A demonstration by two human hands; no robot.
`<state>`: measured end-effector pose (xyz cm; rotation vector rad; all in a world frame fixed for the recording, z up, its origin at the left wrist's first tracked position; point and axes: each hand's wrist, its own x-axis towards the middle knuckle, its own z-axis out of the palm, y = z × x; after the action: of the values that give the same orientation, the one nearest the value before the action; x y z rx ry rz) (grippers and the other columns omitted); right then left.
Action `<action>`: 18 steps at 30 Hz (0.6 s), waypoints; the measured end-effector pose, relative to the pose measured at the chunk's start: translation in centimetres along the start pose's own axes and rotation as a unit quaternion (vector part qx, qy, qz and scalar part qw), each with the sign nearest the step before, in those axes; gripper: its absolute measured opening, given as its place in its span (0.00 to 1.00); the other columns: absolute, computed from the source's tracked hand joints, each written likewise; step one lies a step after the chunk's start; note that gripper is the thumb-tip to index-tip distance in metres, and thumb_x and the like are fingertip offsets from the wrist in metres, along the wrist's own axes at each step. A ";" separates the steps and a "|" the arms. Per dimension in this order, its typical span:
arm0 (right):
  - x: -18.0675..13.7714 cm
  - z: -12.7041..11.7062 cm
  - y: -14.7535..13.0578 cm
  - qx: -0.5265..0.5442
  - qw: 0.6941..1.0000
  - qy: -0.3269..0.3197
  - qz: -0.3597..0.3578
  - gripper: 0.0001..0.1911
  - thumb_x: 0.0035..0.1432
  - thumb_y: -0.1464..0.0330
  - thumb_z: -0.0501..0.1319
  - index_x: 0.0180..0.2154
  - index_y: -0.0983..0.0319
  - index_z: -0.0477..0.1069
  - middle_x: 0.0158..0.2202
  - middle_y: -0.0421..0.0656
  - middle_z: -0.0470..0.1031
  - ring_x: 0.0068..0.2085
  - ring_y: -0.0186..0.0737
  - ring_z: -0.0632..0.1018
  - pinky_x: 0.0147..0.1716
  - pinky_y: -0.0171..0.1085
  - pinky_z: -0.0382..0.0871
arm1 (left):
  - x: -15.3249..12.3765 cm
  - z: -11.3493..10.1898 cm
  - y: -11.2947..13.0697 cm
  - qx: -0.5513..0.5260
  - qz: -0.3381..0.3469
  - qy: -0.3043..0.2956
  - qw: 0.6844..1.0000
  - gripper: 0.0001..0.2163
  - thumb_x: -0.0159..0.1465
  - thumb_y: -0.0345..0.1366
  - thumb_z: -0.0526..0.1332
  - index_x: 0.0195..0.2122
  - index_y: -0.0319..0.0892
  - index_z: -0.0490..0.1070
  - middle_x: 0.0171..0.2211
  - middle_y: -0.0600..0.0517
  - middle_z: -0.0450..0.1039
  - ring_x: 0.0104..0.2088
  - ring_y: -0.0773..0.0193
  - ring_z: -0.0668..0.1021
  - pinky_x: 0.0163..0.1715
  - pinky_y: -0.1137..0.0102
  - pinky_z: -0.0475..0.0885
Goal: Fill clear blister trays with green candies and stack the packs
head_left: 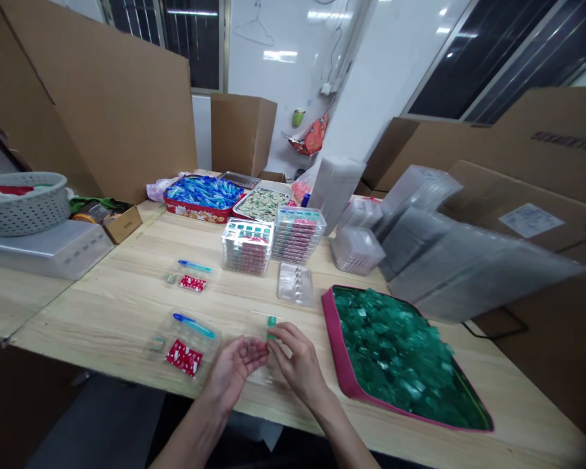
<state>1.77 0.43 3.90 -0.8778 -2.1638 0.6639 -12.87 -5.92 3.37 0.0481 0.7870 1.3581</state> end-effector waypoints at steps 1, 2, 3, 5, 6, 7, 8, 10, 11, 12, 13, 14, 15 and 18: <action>0.1 -0.3 -0.7 0.009 1.000 -0.013 -0.017 0.12 0.59 0.72 0.59 0.45 0.58 0.71 0.41 0.47 0.73 0.42 0.44 0.73 0.42 0.41 0.69 | -0.1 0.3 0.2 -0.010 -0.013 -0.002 1.000 0.11 0.60 0.37 0.62 0.26 0.35 0.75 0.28 0.45 0.79 0.33 0.59 0.79 0.43 0.63 0.71; 0.1 -0.5 -1.2 0.011 0.999 -0.032 -0.037 0.14 0.57 0.71 0.61 0.46 0.58 0.71 0.42 0.47 0.73 0.43 0.45 0.72 0.42 0.43 0.69 | -0.2 0.6 0.3 -0.018 -0.025 -0.005 1.000 0.13 0.63 0.37 0.58 0.26 0.35 0.75 0.28 0.44 0.79 0.32 0.59 0.79 0.40 0.65 0.72; 0.2 -0.7 -1.7 0.004 0.997 -0.053 -0.056 0.15 0.56 0.71 0.62 0.47 0.59 0.70 0.42 0.47 0.73 0.43 0.46 0.72 0.41 0.44 0.69 | -0.3 1.0 0.4 -0.023 -0.035 -0.009 0.999 0.16 0.66 0.38 0.54 0.28 0.34 0.75 0.28 0.43 0.78 0.32 0.60 0.79 0.38 0.67 0.72; 0.4 -0.8 -2.2 -0.034 0.992 -0.076 -0.092 0.11 0.56 0.73 0.60 0.43 0.60 0.71 0.38 0.47 0.73 0.39 0.45 0.70 0.38 0.43 0.68 | -0.7 1.6 0.4 -0.036 -0.059 -0.024 0.997 0.22 0.69 0.39 0.47 0.31 0.31 0.76 0.28 0.42 0.78 0.29 0.62 0.78 0.34 0.69 0.71; 0.4 -0.8 -2.3 -0.058 0.990 -0.074 -0.108 0.08 0.58 0.74 0.58 0.40 0.61 0.71 0.35 0.46 0.73 0.37 0.43 0.69 0.36 0.42 0.67 | -0.8 1.9 0.3 -0.044 -0.072 -0.033 0.996 0.23 0.70 0.40 0.45 0.32 0.30 0.76 0.27 0.42 0.77 0.28 0.62 0.78 0.33 0.69 0.70; 0.3 -0.8 -2.3 -0.080 0.987 -0.066 -0.125 0.08 0.59 0.75 0.55 0.37 0.61 0.72 0.32 0.45 0.72 0.35 0.42 0.68 0.34 0.41 0.65 | -0.9 1.9 0.1 -0.051 -0.085 -0.042 0.994 0.24 0.70 0.40 0.44 0.32 0.29 0.76 0.27 0.42 0.77 0.28 0.62 0.77 0.34 0.69 0.70; 0.2 -0.8 -2.2 -0.097 0.984 -0.054 -0.141 0.09 0.60 0.76 0.53 0.34 0.62 0.71 0.30 0.45 0.72 0.33 0.41 0.67 0.32 0.40 0.64 | -1.0 1.9 -0.1 -0.056 -0.096 -0.049 0.993 0.24 0.70 0.41 0.44 0.33 0.29 0.76 0.28 0.42 0.77 0.29 0.62 0.77 0.36 0.68 0.70; -0.1 -0.7 -1.9 -0.121 0.978 -0.027 -0.168 0.12 0.60 0.76 0.50 0.30 0.62 0.70 0.27 0.44 0.71 0.30 0.40 0.66 0.30 0.38 0.62 | -0.7 1.3 -0.6 -0.058 -0.112 -0.064 0.990 0.21 0.69 0.40 0.48 0.35 0.30 0.76 0.30 0.42 0.77 0.33 0.60 0.78 0.41 0.66 0.69; -0.2 -0.7 -1.8 -0.133 0.975 -0.014 -0.176 0.12 0.60 0.76 0.50 0.29 0.62 0.69 0.26 0.43 0.70 0.30 0.39 0.66 0.29 0.38 0.61 | -0.3 0.8 -0.8 -0.057 -0.117 -0.074 0.989 0.19 0.67 0.40 0.51 0.36 0.30 0.76 0.32 0.42 0.78 0.35 0.59 0.78 0.43 0.66 0.69; -0.3 -0.7 -1.7 -0.145 0.973 -0.002 -0.179 0.12 0.61 0.76 0.50 0.29 0.62 0.68 0.25 0.43 0.70 0.29 0.39 0.66 0.29 0.37 0.61 | 0.1 0.4 -0.9 -0.055 -0.123 -0.087 0.987 0.17 0.65 0.41 0.55 0.37 0.31 0.76 0.34 0.42 0.78 0.37 0.58 0.78 0.45 0.66 0.68; -0.4 -0.8 -1.7 -0.156 0.971 0.008 -0.179 0.12 0.61 0.75 0.50 0.28 0.62 0.68 0.25 0.43 0.69 0.29 0.39 0.66 0.29 0.37 0.61 | 0.6 0.0 -0.9 -0.054 -0.135 -0.105 0.984 0.16 0.61 0.43 0.60 0.37 0.31 0.76 0.35 0.41 0.78 0.39 0.57 0.78 0.45 0.66 0.68; -0.5 -0.8 -1.7 -0.166 0.970 0.015 -0.176 0.11 0.60 0.75 0.50 0.28 0.62 0.68 0.26 0.42 0.69 0.29 0.39 0.66 0.29 0.37 0.61 | 1.1 -0.2 -0.8 -0.049 -0.154 -0.123 0.979 0.17 0.57 0.43 0.64 0.37 0.32 0.77 0.36 0.41 0.78 0.40 0.56 0.78 0.46 0.66 0.68; -0.5 -1.0 -1.8 -0.171 0.970 0.020 -0.169 0.10 0.60 0.74 0.51 0.28 0.61 0.68 0.26 0.42 0.70 0.29 0.39 0.66 0.29 0.37 0.62 | 1.5 -0.2 -0.6 -0.043 -0.171 -0.140 0.974 0.18 0.54 0.44 0.67 0.37 0.32 0.77 0.36 0.42 0.78 0.40 0.56 0.78 0.45 0.66 0.67; -0.8 -1.5 -2.0 -0.165 0.977 0.020 -0.131 0.07 0.60 0.72 0.56 0.28 0.61 0.67 0.29 0.42 0.71 0.31 0.38 0.69 0.31 0.35 0.64 | 1.9 0.6 0.0 -0.020 -0.206 -0.180 0.962 0.21 0.50 0.44 0.70 0.40 0.34 0.76 0.37 0.43 0.79 0.39 0.56 0.78 0.45 0.66 0.67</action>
<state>2.56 -1.21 5.86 -0.7417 -2.3365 0.1571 -12.58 -4.00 2.90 0.0917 0.4301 0.9324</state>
